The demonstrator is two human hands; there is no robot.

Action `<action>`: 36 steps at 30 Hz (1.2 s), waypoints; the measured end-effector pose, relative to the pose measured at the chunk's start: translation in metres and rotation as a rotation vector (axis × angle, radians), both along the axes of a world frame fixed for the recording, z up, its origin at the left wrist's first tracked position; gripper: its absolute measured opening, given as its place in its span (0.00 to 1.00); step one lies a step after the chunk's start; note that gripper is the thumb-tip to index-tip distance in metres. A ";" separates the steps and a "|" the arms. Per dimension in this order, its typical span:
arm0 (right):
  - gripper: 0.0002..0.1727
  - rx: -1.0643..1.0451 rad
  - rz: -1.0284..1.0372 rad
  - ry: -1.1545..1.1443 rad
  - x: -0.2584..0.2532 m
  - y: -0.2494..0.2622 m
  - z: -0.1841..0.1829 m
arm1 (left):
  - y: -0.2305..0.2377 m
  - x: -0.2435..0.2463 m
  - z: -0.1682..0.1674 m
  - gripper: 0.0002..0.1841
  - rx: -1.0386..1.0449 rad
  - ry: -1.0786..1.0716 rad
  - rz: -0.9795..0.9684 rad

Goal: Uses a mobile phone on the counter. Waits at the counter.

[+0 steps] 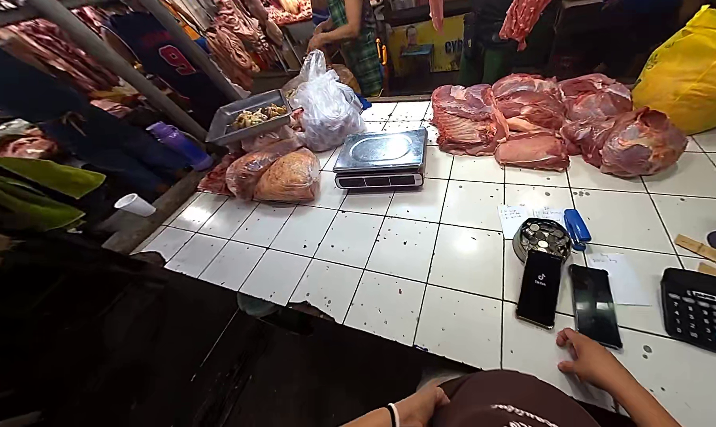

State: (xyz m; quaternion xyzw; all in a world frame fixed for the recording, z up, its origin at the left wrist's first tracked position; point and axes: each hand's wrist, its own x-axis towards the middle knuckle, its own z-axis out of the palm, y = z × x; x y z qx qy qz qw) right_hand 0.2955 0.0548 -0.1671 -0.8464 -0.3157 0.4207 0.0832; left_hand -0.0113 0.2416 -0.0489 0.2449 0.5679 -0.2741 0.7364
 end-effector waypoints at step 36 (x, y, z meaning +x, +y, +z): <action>0.23 0.049 0.283 0.111 0.040 -0.004 -0.002 | -0.215 -0.050 -0.044 0.15 -0.107 0.049 0.742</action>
